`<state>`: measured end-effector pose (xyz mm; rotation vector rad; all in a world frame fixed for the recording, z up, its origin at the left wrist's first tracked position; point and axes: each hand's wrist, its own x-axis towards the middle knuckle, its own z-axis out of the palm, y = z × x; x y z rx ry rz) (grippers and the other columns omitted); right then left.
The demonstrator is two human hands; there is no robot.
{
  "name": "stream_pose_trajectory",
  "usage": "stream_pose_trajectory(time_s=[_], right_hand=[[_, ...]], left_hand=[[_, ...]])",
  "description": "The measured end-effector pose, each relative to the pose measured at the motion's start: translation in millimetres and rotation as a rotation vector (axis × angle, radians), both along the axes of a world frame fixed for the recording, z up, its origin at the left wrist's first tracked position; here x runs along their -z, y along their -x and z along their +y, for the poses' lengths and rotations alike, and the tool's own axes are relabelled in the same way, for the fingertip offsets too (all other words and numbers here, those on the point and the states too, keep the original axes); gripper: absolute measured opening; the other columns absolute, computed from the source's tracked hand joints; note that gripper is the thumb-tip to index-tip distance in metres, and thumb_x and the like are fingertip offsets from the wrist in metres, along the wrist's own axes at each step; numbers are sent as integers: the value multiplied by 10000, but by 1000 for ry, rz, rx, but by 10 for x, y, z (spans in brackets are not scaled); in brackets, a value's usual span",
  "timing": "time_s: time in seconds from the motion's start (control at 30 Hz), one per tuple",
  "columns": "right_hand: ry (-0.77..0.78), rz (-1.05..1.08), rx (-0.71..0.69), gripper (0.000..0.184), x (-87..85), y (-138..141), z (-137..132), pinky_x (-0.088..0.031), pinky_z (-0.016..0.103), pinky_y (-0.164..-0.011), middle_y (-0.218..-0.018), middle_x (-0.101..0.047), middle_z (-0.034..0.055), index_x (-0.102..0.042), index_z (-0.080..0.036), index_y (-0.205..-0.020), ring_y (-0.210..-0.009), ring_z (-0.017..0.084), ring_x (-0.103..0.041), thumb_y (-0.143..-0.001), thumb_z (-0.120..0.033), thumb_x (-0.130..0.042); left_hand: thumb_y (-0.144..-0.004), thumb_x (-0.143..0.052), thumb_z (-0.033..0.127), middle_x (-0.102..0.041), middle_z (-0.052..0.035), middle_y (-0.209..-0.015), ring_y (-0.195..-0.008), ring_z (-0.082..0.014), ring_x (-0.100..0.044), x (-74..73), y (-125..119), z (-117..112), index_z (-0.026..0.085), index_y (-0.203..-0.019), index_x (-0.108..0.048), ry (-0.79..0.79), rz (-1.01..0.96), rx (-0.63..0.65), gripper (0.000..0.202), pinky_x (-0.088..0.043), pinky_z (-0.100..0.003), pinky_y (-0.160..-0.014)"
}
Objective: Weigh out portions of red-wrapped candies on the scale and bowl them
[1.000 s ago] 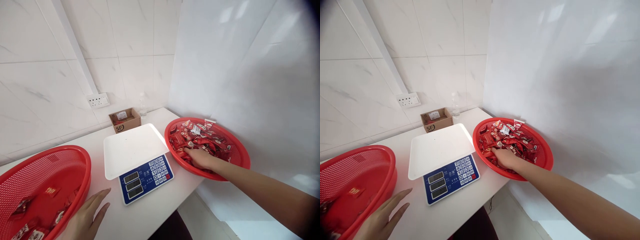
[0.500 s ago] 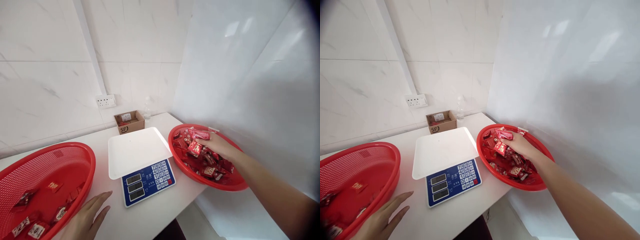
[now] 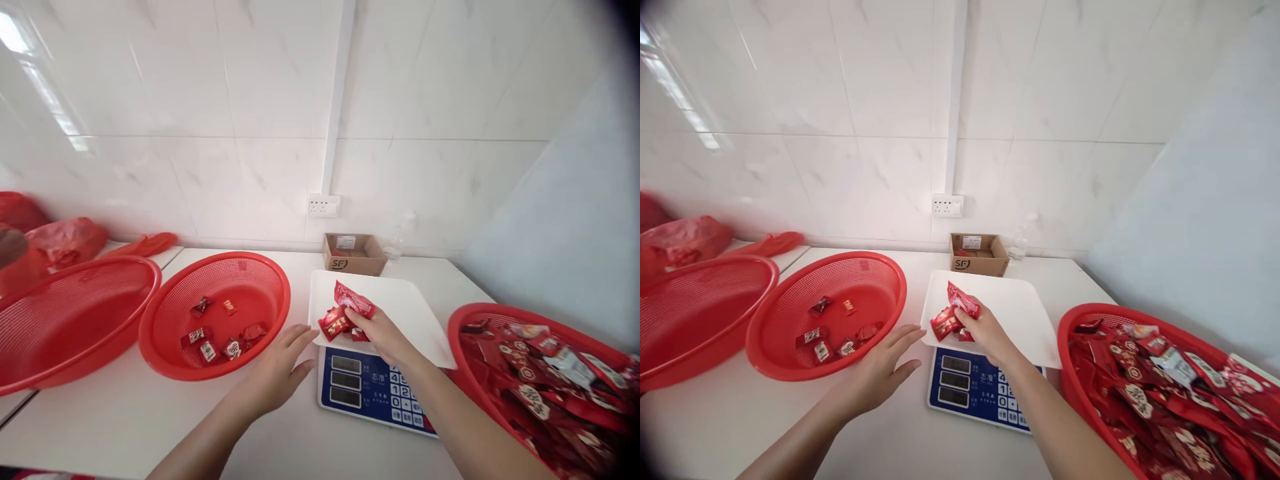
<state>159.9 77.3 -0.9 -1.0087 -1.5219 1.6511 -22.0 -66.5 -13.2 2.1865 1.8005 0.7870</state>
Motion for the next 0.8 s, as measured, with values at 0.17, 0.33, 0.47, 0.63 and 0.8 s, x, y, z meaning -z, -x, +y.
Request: stream_pose_trajectory(time_s=[0.17,0.33,0.47,0.63,0.8], right_hand=[[-45,-81,44,455,24,-94,2,-562,389,-633,-976,-702,81,-661,-241,-981,-895,295,-656,-696,-595,-683],[-258,-270,90,484,-74,-304,70,-530,452,-803,-1076,-671,75,-597,-249,-1132,-990,296,-618,-774,-575,-594],[-464,-463,-43,479,-134,-375,27,-368,466,-1043,-1286,-572,54,-585,-248,-1194,-1197,283,-501,-752,-421,-641],[-401,-551,-215,558,-229,-405,-17,-387,430,-1023,-1306,-554,64,-577,-235,-1218,-1198,275,-498,-673,-276,-688],[-285,-531,-281,563,-254,-383,-10,-434,413,-972,-1265,-582,57,-546,-239,-1256,-1104,257,-564,-707,-270,-669]], left_hand=[[-914,-515,301,-426,-89,-1450,-1371,-277,-327,0,-50,173,251,-1398,-374,17,22,55,506,-345,-483,-1088],[-919,-499,385,-345,-143,-1497,-1405,-345,-220,-48,-149,424,199,-1411,-366,101,116,23,543,-258,-554,-1102],[-920,-466,453,-368,-146,-1484,-1403,-333,-235,-54,-179,571,181,-1411,-363,123,121,35,571,-226,-545,-1113],[-911,-484,456,-354,-164,-1488,-1404,-334,-231,-49,-210,599,168,-1457,-266,166,117,35,654,-225,-546,-1109],[-892,-534,439,-329,-172,-1497,-1412,-386,-155,-64,-302,619,211,-1430,-335,81,186,59,617,-191,-620,-1088]])
